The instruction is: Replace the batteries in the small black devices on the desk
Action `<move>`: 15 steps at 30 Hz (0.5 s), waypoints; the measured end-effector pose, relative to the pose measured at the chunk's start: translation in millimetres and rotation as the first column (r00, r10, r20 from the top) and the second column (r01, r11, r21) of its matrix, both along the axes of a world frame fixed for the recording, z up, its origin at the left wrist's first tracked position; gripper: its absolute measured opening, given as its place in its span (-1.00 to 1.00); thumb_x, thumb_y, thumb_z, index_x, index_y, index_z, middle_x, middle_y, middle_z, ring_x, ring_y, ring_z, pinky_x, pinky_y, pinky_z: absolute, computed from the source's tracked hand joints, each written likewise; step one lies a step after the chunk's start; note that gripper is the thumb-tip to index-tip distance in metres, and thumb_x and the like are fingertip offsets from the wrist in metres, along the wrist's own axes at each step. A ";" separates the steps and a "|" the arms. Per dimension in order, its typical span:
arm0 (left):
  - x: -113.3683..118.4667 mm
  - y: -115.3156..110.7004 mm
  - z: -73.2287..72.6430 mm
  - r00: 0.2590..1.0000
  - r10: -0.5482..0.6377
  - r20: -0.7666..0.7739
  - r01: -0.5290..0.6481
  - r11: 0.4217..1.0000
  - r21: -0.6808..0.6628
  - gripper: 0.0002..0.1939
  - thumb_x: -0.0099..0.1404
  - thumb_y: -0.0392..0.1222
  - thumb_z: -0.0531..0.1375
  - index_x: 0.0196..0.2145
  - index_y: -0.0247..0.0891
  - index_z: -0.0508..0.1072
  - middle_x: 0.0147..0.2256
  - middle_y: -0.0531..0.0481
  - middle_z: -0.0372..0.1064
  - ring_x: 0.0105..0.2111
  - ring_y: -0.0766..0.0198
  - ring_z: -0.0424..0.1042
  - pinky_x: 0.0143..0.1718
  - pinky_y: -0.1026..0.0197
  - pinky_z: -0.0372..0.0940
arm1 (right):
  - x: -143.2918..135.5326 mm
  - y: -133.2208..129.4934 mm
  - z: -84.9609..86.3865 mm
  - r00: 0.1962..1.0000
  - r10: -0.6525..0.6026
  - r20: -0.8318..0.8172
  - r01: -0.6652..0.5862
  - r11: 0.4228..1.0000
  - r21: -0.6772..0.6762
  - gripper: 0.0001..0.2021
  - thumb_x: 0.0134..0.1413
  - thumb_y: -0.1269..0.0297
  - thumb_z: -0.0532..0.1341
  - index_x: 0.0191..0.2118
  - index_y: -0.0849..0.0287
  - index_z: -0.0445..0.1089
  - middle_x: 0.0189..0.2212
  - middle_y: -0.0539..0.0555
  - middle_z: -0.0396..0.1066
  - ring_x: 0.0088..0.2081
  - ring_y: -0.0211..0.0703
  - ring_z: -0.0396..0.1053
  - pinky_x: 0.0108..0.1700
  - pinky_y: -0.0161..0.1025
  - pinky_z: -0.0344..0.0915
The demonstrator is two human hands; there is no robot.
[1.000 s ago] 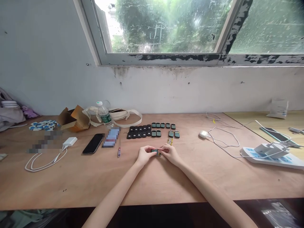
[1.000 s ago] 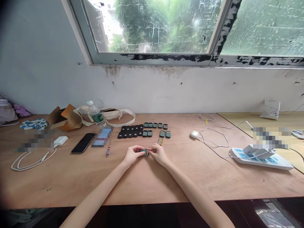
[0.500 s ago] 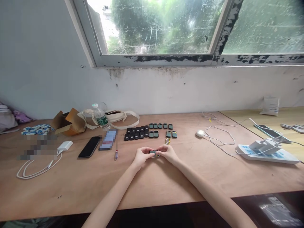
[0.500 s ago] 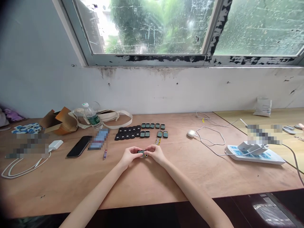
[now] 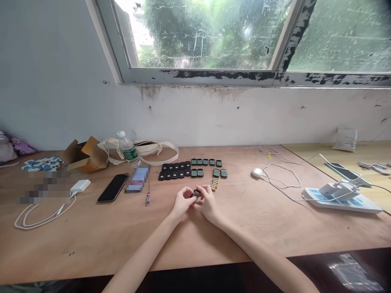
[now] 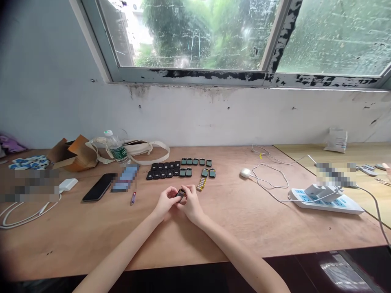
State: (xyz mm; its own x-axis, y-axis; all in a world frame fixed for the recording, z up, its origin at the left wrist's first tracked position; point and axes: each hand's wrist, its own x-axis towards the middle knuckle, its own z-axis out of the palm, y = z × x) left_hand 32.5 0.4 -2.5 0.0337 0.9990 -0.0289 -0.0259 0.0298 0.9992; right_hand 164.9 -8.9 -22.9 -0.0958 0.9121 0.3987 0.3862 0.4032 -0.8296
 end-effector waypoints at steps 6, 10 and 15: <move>1.8 3.1 -2.2 0.999 0.032 0.027 -0.033 0.998 0.058 -0.60 -0.09 -0.17 0.36 -0.29 -0.25 0.35 -0.30 -0.06 0.44 -0.22 0.18 0.44 -0.14 0.17 0.28 | 8.8 7.4 11.3 0.992 0.017 0.126 -0.031 0.993 0.113 -0.36 -0.21 0.47 0.25 0.10 0.10 0.19 -0.08 0.14 0.22 -0.17 -0.11 0.31 -0.06 -0.11 0.33; 1.3 4.6 -2.0 0.995 0.089 0.048 -0.092 0.993 0.068 -0.65 0.10 -0.14 0.25 -0.15 -0.26 0.35 -0.13 -0.17 0.40 -0.07 0.16 0.38 -0.02 0.15 0.23 | 41.6 47.0 25.5 0.982 -0.050 0.180 0.028 0.992 0.122 -0.54 -0.15 0.35 0.27 -0.03 0.16 0.32 -0.15 0.17 0.32 -0.25 -0.11 0.32 -0.16 -0.14 0.34; -4.1 3.1 1.2 0.997 0.073 0.039 -0.073 0.997 -0.004 -0.70 0.18 -0.16 0.15 -0.12 -0.25 0.34 -0.11 -0.17 0.41 -0.09 0.17 0.38 -0.16 0.21 0.28 | 87.5 104.7 34.2 0.894 -0.086 0.439 0.066 0.996 0.059 -0.60 -0.24 0.28 0.30 -0.14 0.15 0.41 -0.19 0.14 0.40 -0.06 0.09 0.22 -0.05 -0.04 0.23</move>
State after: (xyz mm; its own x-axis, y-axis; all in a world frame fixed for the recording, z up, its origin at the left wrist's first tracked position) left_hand 28.4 3.5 -1.4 -0.0386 0.9988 -0.0316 -0.0670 0.0289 0.9973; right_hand 252.5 95.9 11.3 -0.2017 0.9071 0.3694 0.7392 0.3884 -0.5502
